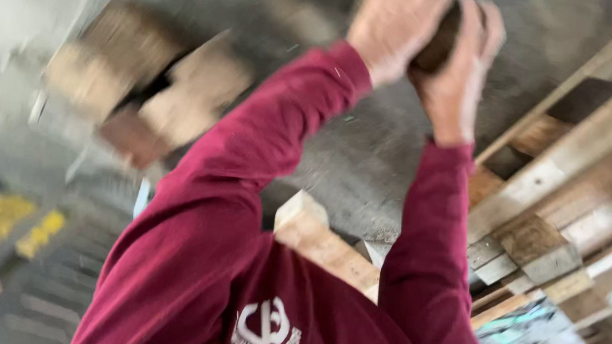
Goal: The person hammers nails into wooden boards and then uses an angle grinder to sand and smooth several wooden blocks and parts of a larger wooden frame.
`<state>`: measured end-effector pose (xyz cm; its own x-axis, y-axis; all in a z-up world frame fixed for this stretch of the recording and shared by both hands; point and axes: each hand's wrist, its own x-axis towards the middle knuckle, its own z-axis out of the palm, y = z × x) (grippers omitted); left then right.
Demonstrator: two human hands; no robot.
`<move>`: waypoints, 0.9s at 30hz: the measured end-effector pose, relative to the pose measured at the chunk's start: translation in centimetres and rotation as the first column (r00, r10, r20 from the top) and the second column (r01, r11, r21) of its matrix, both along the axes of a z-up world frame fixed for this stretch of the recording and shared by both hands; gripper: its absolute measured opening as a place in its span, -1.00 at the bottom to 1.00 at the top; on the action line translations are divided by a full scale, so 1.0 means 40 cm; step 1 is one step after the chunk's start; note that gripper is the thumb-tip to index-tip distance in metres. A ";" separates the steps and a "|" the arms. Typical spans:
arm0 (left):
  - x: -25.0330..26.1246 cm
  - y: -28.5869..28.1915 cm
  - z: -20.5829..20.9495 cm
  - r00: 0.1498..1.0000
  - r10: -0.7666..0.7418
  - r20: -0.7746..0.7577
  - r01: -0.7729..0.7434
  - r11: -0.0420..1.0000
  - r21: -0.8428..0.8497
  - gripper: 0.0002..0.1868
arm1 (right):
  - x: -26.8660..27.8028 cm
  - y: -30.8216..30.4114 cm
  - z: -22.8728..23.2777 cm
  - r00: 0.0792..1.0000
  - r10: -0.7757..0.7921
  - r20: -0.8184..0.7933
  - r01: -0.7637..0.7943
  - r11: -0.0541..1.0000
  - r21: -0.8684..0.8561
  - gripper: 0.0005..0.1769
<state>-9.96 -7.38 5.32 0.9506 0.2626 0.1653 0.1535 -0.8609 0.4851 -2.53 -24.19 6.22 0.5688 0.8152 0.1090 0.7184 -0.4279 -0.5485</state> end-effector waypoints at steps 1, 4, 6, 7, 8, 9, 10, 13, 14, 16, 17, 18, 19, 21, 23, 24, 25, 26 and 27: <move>-0.089 -0.043 0.020 0.999 0.050 -0.019 -0.048 0.993 0.109 -0.30 | -0.082 -0.032 0.038 0.999 0.029 0.014 -0.029 1.000 -0.011 0.10; -0.369 -0.174 0.085 0.987 0.151 -0.047 -0.147 0.987 0.070 -0.14 | -0.307 -0.110 0.131 0.993 0.116 -0.032 -0.117 0.993 -0.032 0.06; -0.537 -0.230 0.107 0.951 0.300 -0.072 -0.302 0.953 -0.028 -0.09 | -0.423 -0.135 0.140 0.980 0.169 -0.102 -0.176 0.982 -0.065 0.05; -0.615 -0.251 0.116 0.922 0.371 -0.110 -0.378 0.924 -0.055 -0.07 | -0.463 -0.144 0.143 0.970 0.215 -0.110 -0.224 0.971 -0.084 0.06; -0.691 -0.270 0.128 0.887 0.437 -0.151 -0.452 0.889 -0.080 -0.05 | -0.495 -0.155 0.148 0.958 0.260 -0.119 -0.272 0.957 -0.101 0.06; -0.747 -0.275 0.134 0.855 0.495 -0.154 -0.516 0.842 -0.160 -0.02 | -0.517 -0.151 0.141 0.933 0.318 -0.168 -0.334 0.939 -0.076 0.06; -0.795 -0.280 0.140 0.820 0.549 -0.163 -0.572 0.785 -0.238 0.03 | -0.535 -0.141 0.131 0.902 0.376 -0.214 -0.394 0.918 -0.049 0.05; -0.907 -0.272 0.143 0.739 0.643 -0.203 -0.672 0.726 -0.147 0.09 | -0.597 -0.094 0.108 0.814 0.516 -0.266 -0.539 0.842 -0.014 0.06; -0.928 -0.268 0.135 0.708 0.679 -0.195 -0.704 0.702 -0.109 0.12 | -0.614 -0.074 0.098 0.786 0.558 -0.266 -0.581 0.814 -0.010 0.07; -0.963 -0.269 0.108 0.675 0.720 -0.161 -0.734 0.677 -0.048 0.15 | -0.640 -0.052 0.093 0.766 0.602 -0.223 -0.623 0.782 -0.027 0.12; -0.976 -0.259 0.087 0.674 0.728 -0.127 -0.735 0.678 -0.013 0.15 | -0.652 -0.035 0.084 0.756 0.623 -0.200 -0.641 0.767 -0.032 0.15; -0.988 -0.249 0.062 0.673 0.734 -0.093 -0.736 0.677 0.021 0.15 | -0.662 -0.014 0.070 0.747 0.642 -0.172 -0.654 0.757 -0.013 0.16; -1.001 -0.247 0.037 0.674 0.730 -0.113 -0.732 0.680 0.036 0.16 | -0.672 0.003 0.054 0.738 0.659 -0.148 -0.666 0.746 0.002 0.17; -1.023 -0.240 -0.018 0.673 0.724 -0.151 -0.724 0.686 0.069 0.18 | -0.694 0.042 0.008 0.729 0.673 -0.129 -0.678 0.735 0.001 0.16; -1.045 -0.194 -0.084 0.715 0.697 -0.054 -0.685 0.714 0.144 0.35 | -0.723 0.071 -0.047 0.733 0.663 -0.149 -0.674 0.738 -0.036 0.15; -1.056 -0.187 -0.107 0.737 0.676 -0.010 -0.664 0.726 0.179 0.44 | -0.731 0.076 -0.071 0.756 0.647 -0.095 -0.653 0.755 -0.059 0.13; -1.068 -0.194 -0.118 0.750 0.656 -0.081 -0.639 0.751 0.170 0.45 | -0.737 0.079 -0.093 0.776 0.629 -0.040 -0.630 0.772 -0.080 0.12; -1.080 -0.201 -0.122 0.760 0.633 -0.151 -0.613 0.774 0.159 0.47 | -0.742 0.076 -0.109 0.792 0.610 0.016 -0.606 0.789 -0.100 0.11; -1.091 -0.188 -0.122 0.764 0.609 -0.213 -0.588 0.793 0.157 0.48 | -0.749 0.083 -0.120 0.799 0.600 -0.048 -0.602 0.797 -0.043 0.12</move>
<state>-53.61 -14.92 0.43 0.6156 0.7880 -0.0020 0.7523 -0.5869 0.2994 -32.50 -20.87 1.41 -0.0351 0.9983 0.0465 0.8246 0.0552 -0.5631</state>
